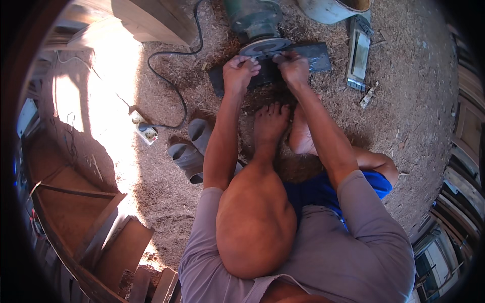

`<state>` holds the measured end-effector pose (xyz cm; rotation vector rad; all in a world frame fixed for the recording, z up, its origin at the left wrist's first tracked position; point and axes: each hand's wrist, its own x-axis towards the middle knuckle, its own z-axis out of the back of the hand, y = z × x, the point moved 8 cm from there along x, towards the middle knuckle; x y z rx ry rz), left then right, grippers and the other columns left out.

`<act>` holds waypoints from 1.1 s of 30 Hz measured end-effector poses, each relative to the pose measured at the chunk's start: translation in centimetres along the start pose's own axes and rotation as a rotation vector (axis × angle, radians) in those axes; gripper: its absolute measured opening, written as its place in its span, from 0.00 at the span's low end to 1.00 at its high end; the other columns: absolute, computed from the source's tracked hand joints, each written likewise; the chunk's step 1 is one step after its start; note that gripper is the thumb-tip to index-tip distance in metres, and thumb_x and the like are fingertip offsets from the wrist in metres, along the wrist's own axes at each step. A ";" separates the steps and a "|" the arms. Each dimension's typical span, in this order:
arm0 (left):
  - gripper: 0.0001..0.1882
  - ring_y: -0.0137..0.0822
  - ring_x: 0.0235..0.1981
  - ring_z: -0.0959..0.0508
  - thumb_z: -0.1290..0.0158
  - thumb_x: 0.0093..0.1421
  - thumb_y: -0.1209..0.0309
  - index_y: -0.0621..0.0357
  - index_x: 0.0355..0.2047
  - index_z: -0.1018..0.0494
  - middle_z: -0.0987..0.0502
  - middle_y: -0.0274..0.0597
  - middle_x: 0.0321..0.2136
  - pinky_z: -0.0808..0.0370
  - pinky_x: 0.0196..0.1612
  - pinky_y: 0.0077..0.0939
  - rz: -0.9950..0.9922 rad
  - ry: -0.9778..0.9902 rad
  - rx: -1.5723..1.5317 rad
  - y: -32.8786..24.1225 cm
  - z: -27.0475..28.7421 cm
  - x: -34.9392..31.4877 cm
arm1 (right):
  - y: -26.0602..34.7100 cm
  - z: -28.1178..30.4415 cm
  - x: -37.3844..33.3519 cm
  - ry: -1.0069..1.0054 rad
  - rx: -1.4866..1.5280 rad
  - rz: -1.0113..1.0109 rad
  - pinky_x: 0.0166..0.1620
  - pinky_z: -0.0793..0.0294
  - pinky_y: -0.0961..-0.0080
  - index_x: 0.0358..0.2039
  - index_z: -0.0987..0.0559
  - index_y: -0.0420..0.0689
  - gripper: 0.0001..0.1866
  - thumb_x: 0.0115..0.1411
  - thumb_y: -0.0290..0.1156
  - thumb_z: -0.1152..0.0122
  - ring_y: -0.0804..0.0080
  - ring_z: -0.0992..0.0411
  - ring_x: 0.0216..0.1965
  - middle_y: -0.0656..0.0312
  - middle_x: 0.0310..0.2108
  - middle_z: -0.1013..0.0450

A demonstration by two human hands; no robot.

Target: The person sharpens a metal plate by pressing it against a rotating bench grinder. They periodically dip the plate into a container of water and wipe it with their fingers.

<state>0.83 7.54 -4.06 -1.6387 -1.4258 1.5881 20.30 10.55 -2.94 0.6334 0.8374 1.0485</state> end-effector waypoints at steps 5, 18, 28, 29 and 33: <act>0.07 0.35 0.28 0.19 0.45 0.57 0.77 0.69 0.34 0.28 0.22 0.47 0.29 0.22 0.29 0.21 0.000 -0.019 0.000 -0.2 0.4 -0.3 | 0.9 0.2 -0.7 -0.013 -0.027 0.017 0.35 0.28 0.74 0.36 0.19 0.37 0.19 0.45 0.35 0.30 0.70 0.25 0.27 0.55 0.26 0.22; 0.08 0.35 0.28 0.19 0.45 0.58 0.75 0.70 0.34 0.28 0.22 0.47 0.29 0.21 0.29 0.21 -0.004 0.000 0.076 0.1 -0.2 0.2 | -0.9 -0.2 0.1 0.012 0.140 -0.034 0.28 0.31 0.78 0.37 0.20 0.35 0.17 0.48 0.31 0.32 0.77 0.29 0.22 0.59 0.21 0.24; 0.07 0.34 0.27 0.19 0.46 0.57 0.77 0.69 0.34 0.28 0.22 0.46 0.28 0.22 0.29 0.21 0.002 -0.023 0.010 0.1 0.2 0.0 | 0.9 0.4 -0.8 0.001 0.004 -0.050 0.37 0.28 0.73 0.37 0.19 0.38 0.20 0.45 0.36 0.30 0.67 0.24 0.30 0.54 0.27 0.22; 0.07 0.35 0.28 0.19 0.46 0.57 0.77 0.69 0.34 0.28 0.22 0.46 0.28 0.22 0.29 0.21 0.000 -0.029 0.001 0.0 0.3 -0.1 | 1.2 0.4 -1.0 0.003 -0.008 -0.041 0.37 0.28 0.73 0.36 0.19 0.38 0.19 0.45 0.36 0.30 0.67 0.24 0.29 0.54 0.27 0.22; 0.06 0.35 0.28 0.19 0.46 0.57 0.77 0.69 0.34 0.28 0.22 0.46 0.28 0.22 0.29 0.22 -0.002 -0.029 -0.009 0.0 0.3 -0.1 | 0.7 0.2 -0.6 -0.008 -0.005 -0.021 0.36 0.28 0.73 0.36 0.19 0.37 0.19 0.45 0.36 0.30 0.67 0.24 0.29 0.54 0.26 0.22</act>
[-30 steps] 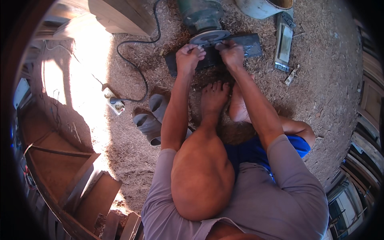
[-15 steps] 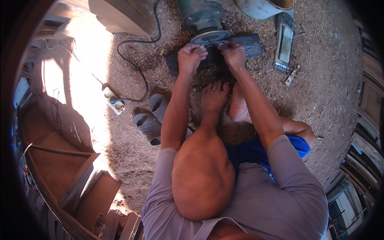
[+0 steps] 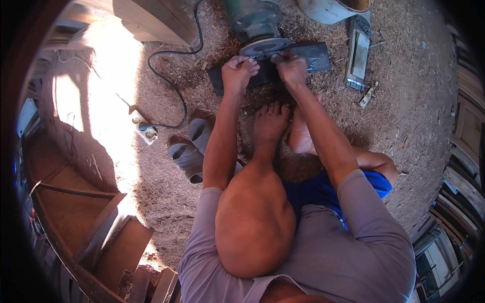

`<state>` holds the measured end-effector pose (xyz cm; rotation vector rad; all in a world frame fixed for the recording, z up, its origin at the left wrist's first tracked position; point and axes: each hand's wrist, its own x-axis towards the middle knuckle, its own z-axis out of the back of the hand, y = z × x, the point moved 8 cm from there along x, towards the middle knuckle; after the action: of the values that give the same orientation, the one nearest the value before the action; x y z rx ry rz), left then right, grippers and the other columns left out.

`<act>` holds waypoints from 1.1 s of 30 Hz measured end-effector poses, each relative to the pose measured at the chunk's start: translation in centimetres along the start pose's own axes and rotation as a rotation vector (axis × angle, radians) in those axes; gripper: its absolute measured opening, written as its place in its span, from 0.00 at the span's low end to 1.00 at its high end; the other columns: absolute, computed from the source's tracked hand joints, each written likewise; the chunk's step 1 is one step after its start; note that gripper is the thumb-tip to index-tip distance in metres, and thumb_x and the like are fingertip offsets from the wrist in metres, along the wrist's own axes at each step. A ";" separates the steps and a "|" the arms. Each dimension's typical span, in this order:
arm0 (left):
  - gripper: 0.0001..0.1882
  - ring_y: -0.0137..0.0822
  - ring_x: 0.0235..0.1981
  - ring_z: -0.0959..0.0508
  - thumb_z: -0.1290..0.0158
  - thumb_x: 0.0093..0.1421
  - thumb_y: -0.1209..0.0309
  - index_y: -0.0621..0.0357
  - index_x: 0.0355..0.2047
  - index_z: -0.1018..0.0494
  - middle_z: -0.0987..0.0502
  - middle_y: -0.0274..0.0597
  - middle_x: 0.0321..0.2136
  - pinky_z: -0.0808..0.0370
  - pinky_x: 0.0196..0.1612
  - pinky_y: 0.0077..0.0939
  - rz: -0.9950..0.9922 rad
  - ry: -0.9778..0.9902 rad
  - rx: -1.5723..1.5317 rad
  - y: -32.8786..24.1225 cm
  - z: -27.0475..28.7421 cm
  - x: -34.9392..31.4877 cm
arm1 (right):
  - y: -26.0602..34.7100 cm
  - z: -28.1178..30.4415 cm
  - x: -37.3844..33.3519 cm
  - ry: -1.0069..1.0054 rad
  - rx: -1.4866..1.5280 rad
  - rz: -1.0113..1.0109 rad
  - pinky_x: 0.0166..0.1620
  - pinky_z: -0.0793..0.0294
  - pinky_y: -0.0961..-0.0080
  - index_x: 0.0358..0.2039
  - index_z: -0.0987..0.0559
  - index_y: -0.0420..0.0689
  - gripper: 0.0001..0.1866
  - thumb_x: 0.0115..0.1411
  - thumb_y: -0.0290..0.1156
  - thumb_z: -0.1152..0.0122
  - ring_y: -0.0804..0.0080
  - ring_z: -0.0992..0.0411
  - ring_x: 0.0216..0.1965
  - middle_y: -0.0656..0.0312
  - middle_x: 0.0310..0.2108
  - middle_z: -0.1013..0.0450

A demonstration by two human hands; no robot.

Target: The person sharpens a metal plate by pressing it against a rotating bench grinder. They periodically dip the plate into a container of water and wipe it with their fingers.

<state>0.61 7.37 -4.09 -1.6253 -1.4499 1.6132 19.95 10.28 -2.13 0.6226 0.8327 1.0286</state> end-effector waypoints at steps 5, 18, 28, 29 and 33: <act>0.06 0.35 0.28 0.19 0.47 0.58 0.77 0.69 0.34 0.28 0.22 0.46 0.28 0.21 0.30 0.22 -0.008 0.023 0.026 -0.1 0.0 0.0 | -0.1 -0.2 0.0 0.020 0.034 0.005 0.35 0.28 0.75 0.37 0.20 0.36 0.19 0.46 0.34 0.31 0.70 0.25 0.28 0.54 0.25 0.22; 0.07 0.35 0.28 0.19 0.46 0.57 0.77 0.71 0.34 0.28 0.21 0.48 0.29 0.21 0.30 0.21 0.002 0.030 0.062 0.2 -0.3 0.5 | -1.2 -0.3 0.5 0.029 0.108 -0.031 0.29 0.31 0.77 0.38 0.20 0.35 0.18 0.47 0.32 0.31 0.76 0.29 0.23 0.60 0.22 0.24; 0.08 0.35 0.28 0.19 0.45 0.58 0.76 0.70 0.35 0.29 0.22 0.48 0.30 0.21 0.31 0.22 -0.008 0.023 0.029 -1.1 0.5 -0.9 | 0.9 -0.5 -0.8 0.195 0.197 0.072 0.33 0.29 0.80 0.35 0.21 0.36 0.12 0.52 0.29 0.35 0.77 0.27 0.27 0.59 0.26 0.23; 0.08 0.35 0.28 0.20 0.46 0.58 0.76 0.69 0.36 0.29 0.22 0.48 0.30 0.21 0.31 0.22 -0.023 0.034 0.019 -1.4 0.7 -1.3 | 1.1 -0.6 -1.6 0.279 0.317 0.057 0.34 0.29 0.81 0.37 0.21 0.36 0.11 0.53 0.27 0.37 0.78 0.27 0.29 0.59 0.28 0.22; 0.07 0.34 0.28 0.20 0.46 0.59 0.77 0.67 0.37 0.29 0.23 0.48 0.31 0.20 0.32 0.23 -0.086 0.116 -0.125 -2.8 1.0 -3.8 | 2.5 0.4 -6.4 0.531 0.838 -0.044 0.39 0.27 0.84 0.43 0.25 0.37 0.11 0.59 0.24 0.42 0.79 0.27 0.34 0.58 0.35 0.22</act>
<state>-0.49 4.81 -0.18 -1.6709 -1.5649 1.3833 17.35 5.38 2.00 1.0402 1.7747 0.7822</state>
